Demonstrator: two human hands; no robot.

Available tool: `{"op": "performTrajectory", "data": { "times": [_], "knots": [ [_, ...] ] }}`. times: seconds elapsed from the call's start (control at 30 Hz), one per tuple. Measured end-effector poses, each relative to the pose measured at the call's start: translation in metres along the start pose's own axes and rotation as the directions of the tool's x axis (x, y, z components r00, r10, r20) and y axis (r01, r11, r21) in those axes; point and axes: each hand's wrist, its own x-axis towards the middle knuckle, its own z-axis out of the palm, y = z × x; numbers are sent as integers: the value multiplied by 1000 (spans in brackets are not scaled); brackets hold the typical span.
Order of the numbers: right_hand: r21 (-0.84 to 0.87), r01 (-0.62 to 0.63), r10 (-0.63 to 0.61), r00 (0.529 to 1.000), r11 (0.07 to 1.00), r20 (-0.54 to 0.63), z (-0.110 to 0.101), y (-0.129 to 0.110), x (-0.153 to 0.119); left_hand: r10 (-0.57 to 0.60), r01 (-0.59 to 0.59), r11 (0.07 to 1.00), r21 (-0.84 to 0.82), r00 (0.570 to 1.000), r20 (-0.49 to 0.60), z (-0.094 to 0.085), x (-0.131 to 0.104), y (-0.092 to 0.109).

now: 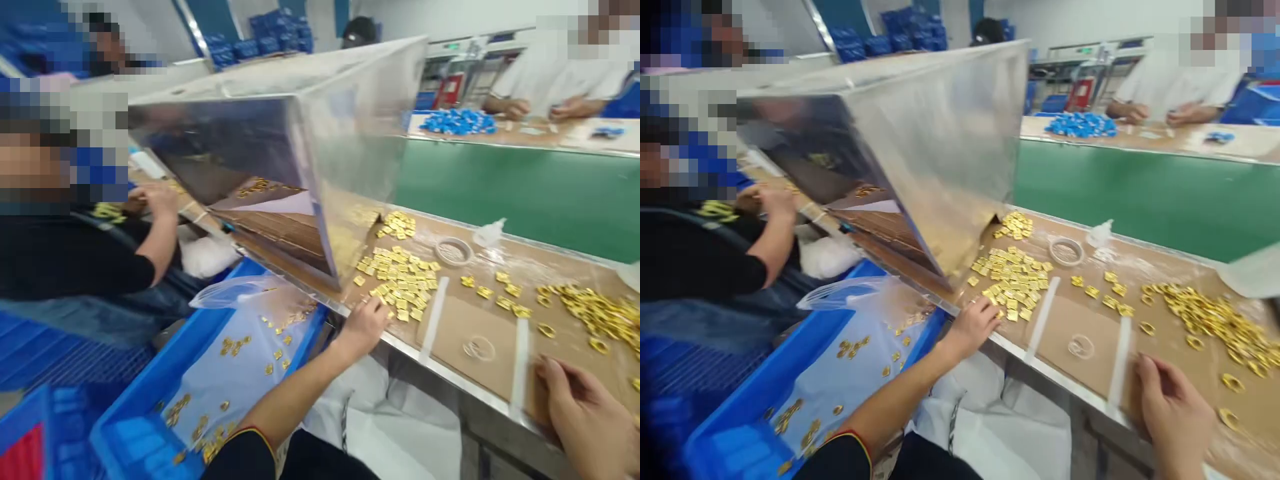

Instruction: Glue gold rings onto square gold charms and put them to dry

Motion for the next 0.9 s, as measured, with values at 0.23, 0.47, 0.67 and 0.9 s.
{"op": "performTrajectory", "data": {
  "times": [0.23,0.47,0.67,0.9],
  "knots": [
    [189,-113,121,992,976,-34,8,5,-3,45,-54,997,-64,991,-127,6,-3,-11],
    [172,-20,22,1000,985,-11,8,16,-7,97,-132,984,-121,962,-256,15,-1,-22],
    [191,36,-31,999,981,-29,9,20,-9,-59,-101,893,-440,940,-336,7,-5,-12],
    [332,80,-58,995,940,-75,6,15,-17,-215,-34,561,-827,959,-185,15,8,41]
  ]
}}
